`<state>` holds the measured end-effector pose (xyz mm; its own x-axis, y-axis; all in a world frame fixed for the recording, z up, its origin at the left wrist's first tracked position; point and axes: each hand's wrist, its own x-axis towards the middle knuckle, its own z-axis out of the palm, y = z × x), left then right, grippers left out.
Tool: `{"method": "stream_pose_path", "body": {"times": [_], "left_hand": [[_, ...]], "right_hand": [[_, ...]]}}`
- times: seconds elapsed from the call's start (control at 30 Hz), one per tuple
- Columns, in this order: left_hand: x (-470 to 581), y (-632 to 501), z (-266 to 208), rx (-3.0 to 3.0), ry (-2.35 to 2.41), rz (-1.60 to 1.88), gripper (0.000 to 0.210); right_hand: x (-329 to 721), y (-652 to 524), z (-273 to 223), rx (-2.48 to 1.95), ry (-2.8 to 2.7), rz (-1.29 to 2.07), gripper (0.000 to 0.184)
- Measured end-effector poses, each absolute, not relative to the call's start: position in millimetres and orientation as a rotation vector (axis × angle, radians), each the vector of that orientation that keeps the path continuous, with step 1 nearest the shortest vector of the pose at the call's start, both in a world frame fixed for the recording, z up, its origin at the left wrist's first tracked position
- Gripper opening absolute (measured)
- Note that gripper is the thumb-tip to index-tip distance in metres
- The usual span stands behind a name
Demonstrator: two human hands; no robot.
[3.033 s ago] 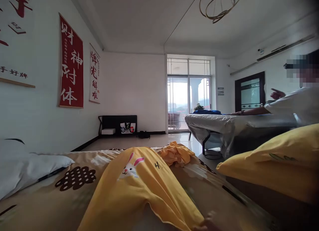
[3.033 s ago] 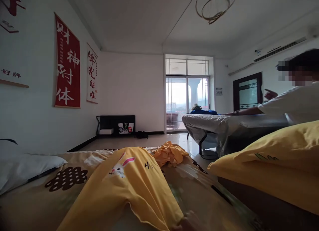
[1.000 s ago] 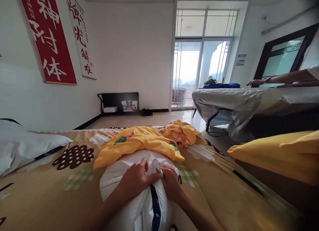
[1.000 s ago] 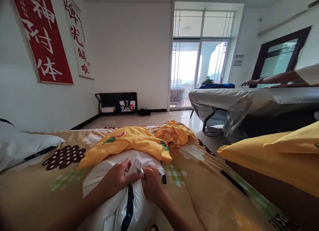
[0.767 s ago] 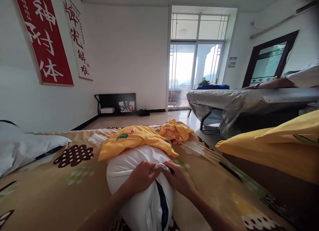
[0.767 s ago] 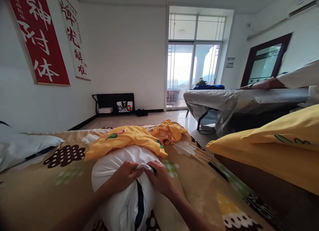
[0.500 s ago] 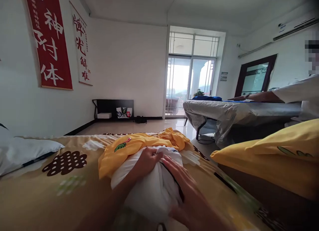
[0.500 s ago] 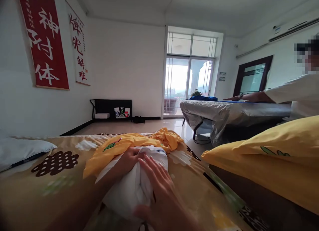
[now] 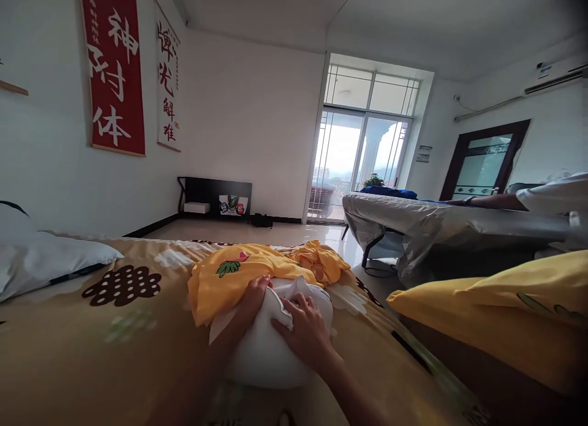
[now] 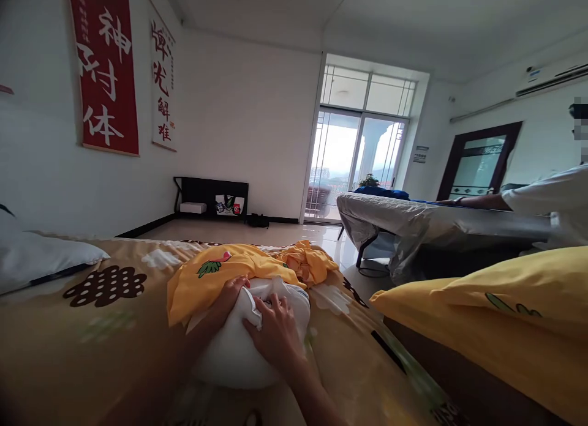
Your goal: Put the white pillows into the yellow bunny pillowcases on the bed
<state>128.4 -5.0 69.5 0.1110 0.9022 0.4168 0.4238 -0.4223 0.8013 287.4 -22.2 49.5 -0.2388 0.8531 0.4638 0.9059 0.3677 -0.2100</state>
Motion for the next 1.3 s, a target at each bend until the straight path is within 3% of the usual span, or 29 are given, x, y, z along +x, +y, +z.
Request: {"method": "stream_pose_path", "body": {"times": [0.13,0.3,0.6,0.8,0.9,1.1,1.3], "left_hand": [[114,27,67,2.027,1.350,1.241,0.044],[77,31,53,2.374,1.321,1.117,0.033],[38,111,42,3.078,1.653,0.816,0.044],[40,129,13,3.097,1.896,0.911,0.045],[48,118,8,3.067,1.861,0.960,0.034],[53,113,10,2.759,2.187,0.968,0.039],[59,71,34,2.685,2.161,1.033,0.036]], "right_hand": [[303,-15,33,-1.346,-2.116,-0.065,0.025],[306,-19,26,-1.226,-2.125,-0.010,0.024],[303,16,21,-1.319,-2.113,-0.011,0.021],[306,41,27,-1.539,-2.034,0.105,0.030],[301,43,36,-1.605,-2.030,0.084,0.033],[284,23,40,-1.703,-2.068,0.045,0.033],[301,-27,36,-1.806,-2.045,0.088,0.039]]}}
